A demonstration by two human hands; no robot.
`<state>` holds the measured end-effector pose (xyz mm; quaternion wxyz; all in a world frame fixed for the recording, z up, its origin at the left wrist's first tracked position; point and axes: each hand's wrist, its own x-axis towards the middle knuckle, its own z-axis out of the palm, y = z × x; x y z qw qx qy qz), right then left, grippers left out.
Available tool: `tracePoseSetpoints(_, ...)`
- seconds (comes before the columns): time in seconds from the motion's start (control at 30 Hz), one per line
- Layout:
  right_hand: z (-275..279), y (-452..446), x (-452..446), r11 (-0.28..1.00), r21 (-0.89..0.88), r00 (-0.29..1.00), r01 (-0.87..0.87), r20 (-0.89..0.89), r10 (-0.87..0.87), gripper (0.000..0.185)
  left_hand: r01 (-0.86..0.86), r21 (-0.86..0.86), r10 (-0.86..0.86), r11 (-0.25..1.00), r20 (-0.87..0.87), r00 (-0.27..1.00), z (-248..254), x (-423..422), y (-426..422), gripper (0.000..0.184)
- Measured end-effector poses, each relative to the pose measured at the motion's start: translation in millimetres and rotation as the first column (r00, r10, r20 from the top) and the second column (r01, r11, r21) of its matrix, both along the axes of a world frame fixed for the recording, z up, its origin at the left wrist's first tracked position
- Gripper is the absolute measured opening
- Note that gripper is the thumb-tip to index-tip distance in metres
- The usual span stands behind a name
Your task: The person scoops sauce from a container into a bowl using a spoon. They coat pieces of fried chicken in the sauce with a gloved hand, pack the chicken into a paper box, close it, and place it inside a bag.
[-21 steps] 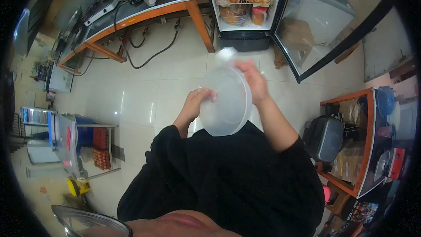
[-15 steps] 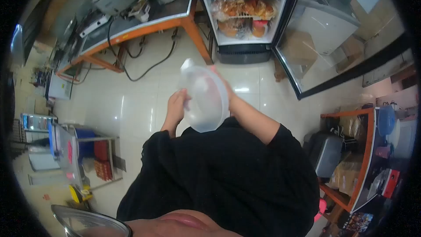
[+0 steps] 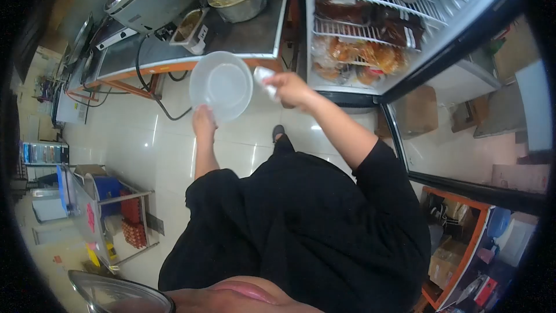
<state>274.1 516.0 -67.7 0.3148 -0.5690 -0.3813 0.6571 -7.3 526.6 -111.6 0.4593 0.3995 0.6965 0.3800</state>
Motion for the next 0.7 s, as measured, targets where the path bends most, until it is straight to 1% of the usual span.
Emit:
tracePoseSetpoints(0.03,13.0,9.2,0.9,0.987,0.108,0.987,0.117,0.096,-0.128,0.047,0.038,-0.033,-0.038,0.999,0.006,0.999,-10.7,8.6,11.1,0.036)
tracePoseSetpoints(0.07,-16.8,40.5,5.3,0.952,0.263,0.966,0.157,0.16,-0.204,0.043,0.071,-0.049,-0.072,0.996,-0.019,0.997,-19.9,11.4,35.2,0.036)
tracePoseSetpoints(0.1,-20.8,99.6,4.0,0.911,0.382,0.902,0.154,0.322,-0.287,0.041,0.111,-0.058,-0.112,0.992,-0.025,0.993,-31.1,15.8,91.7,0.036)
tracePoseSetpoints(0.13,-30.0,140.2,1.3,0.869,0.479,0.812,0.123,0.455,-0.366,0.039,0.142,-0.082,-0.145,0.987,-0.042,0.989,-38.8,18.0,127.2,0.037)
tracePoseSetpoints(0.17,-49.7,165.8,0.8,0.832,0.547,0.766,0.092,0.494,-0.41,0.045,0.153,-0.112,-0.157,0.982,-0.028,0.987,-47.9,25.9,147.5,0.037)
tracePoseSetpoints(0.2,-29.4,174.5,-4.4,0.894,0.439,0.732,0.092,0.579,-0.359,0.043,0.166,-0.142,-0.169,0.976,-0.015,0.985,-56.1,37.1,161.6,0.037)
tracePoseSetpoints(0.23,-25.0,185.6,-9.1,0.923,0.384,0.622,0.032,0.714,-0.32,0.042,0.193,-0.178,-0.198,0.965,-0.01,0.98,-62.1,43.3,175.3,0.038)
tracePoseSetpoints(0.27,-25.6,199.5,-12.2,0.948,0.316,0.494,-0.017,0.827,-0.267,0.041,0.217,-0.233,-0.213,0.948,0.045,0.976,-68.1,48.5,189.4,0.038)
tracePoseSetpoints(0.33,-53.6,228.3,-14.8,0.982,0.189,0.498,-0.023,0.854,-0.153,0.041,0.27,-0.338,-0.23,0.902,0.154,0.961,-77.3,56.8,215.4,0.039)
tracePoseSetpoints(0.37,-68.4,237.2,-13.9,0.992,0.125,0.502,-0.031,0.86,-0.093,0.041,0.376,-0.39,-0.292,0.84,0.258,0.921,-80.0,48.8,217.8,0.041)
tracePoseSetpoints(0.47,-83.5,232.8,-20.4,0.904,0.426,0.469,-0.027,0.804,-0.365,0.04,0.143,-0.312,-0.103,0.939,0.139,0.985,-106.3,29.7,213.8,0.042)
tracePoseSetpoints(0.5,-68.3,231.7,-30.1,0.852,0.52,0.39,-0.053,0.796,-0.462,0.039,0.002,-0.239,0.062,0.971,0.262,0.963,-108.2,12.3,214.5,0.043)
tracePoseSetpoints(0.53,-58.5,236.4,-34.6,0.821,0.57,0.513,-0.035,0.715,-0.475,0.038,-0.151,-0.182,0.212,0.972,0.388,0.897,-102.3,-3.5,219.7,0.043)
tracePoseSetpoints(0.57,-50.6,239.8,-38.2,0.788,0.615,0.624,-0.007,0.619,-0.477,0.037,-0.209,-0.138,0.25,0.968,0.524,0.814,-96.2,-15.7,227.5,0.042)
tracePoseSetpoints(0.6,-46.5,245.1,-39.4,0.746,0.665,0.717,0.032,0.505,-0.481,0.037,-0.265,-0.091,0.258,0.96,0.655,0.71,-77.2,-19.6,239.9,0.041)
tracePoseSetpoints(0.67,-45.2,259.6,-42.6,0.795,0.603,0.795,0.062,0.452,-0.405,0.033,-0.165,-0.053,0.152,0.985,0.717,0.68,-37.7,-11.9,258.7,0.034)
tracePoseSetpoints(0.7,-43.1,263.8,-44.7,0.818,0.571,0.83,0.073,0.42,-0.367,0.031,-0.115,-0.031,0.1,0.993,0.745,0.659,-27.7,-7.3,264.1,0.031)
